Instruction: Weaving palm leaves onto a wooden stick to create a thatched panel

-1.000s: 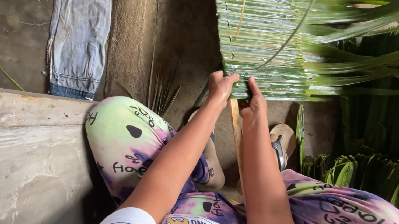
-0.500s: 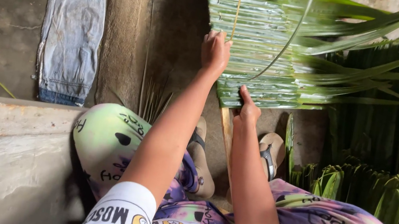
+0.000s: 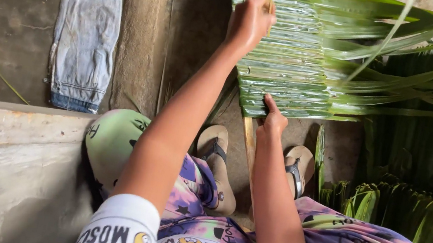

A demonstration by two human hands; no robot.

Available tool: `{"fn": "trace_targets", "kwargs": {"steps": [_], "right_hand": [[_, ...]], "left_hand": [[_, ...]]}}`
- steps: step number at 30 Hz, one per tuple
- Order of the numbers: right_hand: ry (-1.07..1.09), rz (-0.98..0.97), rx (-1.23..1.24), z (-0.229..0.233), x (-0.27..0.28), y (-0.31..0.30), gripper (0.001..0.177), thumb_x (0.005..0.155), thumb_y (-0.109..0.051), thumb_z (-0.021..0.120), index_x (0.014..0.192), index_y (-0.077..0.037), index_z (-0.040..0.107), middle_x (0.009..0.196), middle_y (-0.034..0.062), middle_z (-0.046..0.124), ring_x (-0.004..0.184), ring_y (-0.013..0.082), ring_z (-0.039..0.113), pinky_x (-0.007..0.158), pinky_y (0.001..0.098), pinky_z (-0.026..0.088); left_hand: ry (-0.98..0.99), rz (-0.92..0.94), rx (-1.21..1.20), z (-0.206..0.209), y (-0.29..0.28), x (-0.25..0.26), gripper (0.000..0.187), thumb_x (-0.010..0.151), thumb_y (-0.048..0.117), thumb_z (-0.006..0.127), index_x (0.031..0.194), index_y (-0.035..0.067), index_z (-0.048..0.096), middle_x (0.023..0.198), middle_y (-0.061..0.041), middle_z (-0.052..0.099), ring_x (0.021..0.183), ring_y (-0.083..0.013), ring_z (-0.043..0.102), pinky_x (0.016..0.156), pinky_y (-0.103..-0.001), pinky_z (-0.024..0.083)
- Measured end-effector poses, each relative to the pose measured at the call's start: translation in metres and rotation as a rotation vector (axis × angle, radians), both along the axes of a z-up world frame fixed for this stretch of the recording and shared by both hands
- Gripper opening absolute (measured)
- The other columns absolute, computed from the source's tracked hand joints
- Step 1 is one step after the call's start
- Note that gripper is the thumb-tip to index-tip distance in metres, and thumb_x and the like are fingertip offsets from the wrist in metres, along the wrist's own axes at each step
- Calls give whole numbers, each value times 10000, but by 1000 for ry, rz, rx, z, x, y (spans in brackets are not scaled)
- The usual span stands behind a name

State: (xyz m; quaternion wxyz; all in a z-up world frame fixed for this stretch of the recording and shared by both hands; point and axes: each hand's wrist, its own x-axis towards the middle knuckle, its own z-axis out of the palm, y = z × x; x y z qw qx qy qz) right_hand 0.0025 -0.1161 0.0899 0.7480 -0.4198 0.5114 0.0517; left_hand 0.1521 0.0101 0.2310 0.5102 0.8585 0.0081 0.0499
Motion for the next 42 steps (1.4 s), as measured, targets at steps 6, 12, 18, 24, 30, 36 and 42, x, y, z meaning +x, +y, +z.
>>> {"fn": "trace_targets", "kwargs": {"steps": [6,12,18,24,30,36,42], "right_hand": [[-106,-25,-76,-43,9,-4,392,622,-164,1011,923,-21,805,882,187,736,731,275,729,672,546,586],[-131,-104,-10,-32,6,-3,540,596,-129,1049,967,69,711,848,219,717,704,308,742,639,551,607],[-135,-58,-11,-41,8,-4,447,606,-175,1043,895,12,758,805,175,710,663,265,718,605,501,617],[-138,-68,-4,-31,5,-3,406,608,-125,1030,885,30,776,795,188,717,656,238,722,600,461,618],[-144,-44,21,-57,9,-5,435,625,-183,1040,904,24,779,807,169,720,681,255,728,639,465,626],[-142,-72,6,-42,6,-2,426,596,-140,1047,840,69,766,765,215,730,653,297,739,646,535,604],[-126,-71,-27,-44,1,0,426,613,-148,1037,843,71,753,777,201,742,670,295,748,678,554,592]], "left_hand": [[259,-2,264,-48,7,-87,138,752,164,840,739,122,710,906,-53,795,952,-350,762,834,-478,608],[303,-2,292,-65,-4,-108,102,828,272,769,844,184,720,965,-62,781,1003,-348,749,863,-484,607],[259,-9,323,-79,-6,-117,137,853,287,761,859,177,679,957,-48,775,997,-344,749,858,-487,611],[263,-25,348,-77,-6,-118,105,855,285,739,836,199,680,930,-52,777,979,-343,752,853,-479,615],[277,-13,368,-103,-6,-116,79,856,254,733,845,192,684,929,-68,773,974,-349,752,864,-480,614],[235,-45,389,-123,-6,-119,111,831,264,741,810,212,645,899,-26,758,980,-301,745,850,-442,609],[145,-74,379,-131,-3,-125,142,803,195,771,780,148,639,849,-97,734,954,-347,729,829,-471,597]]}}
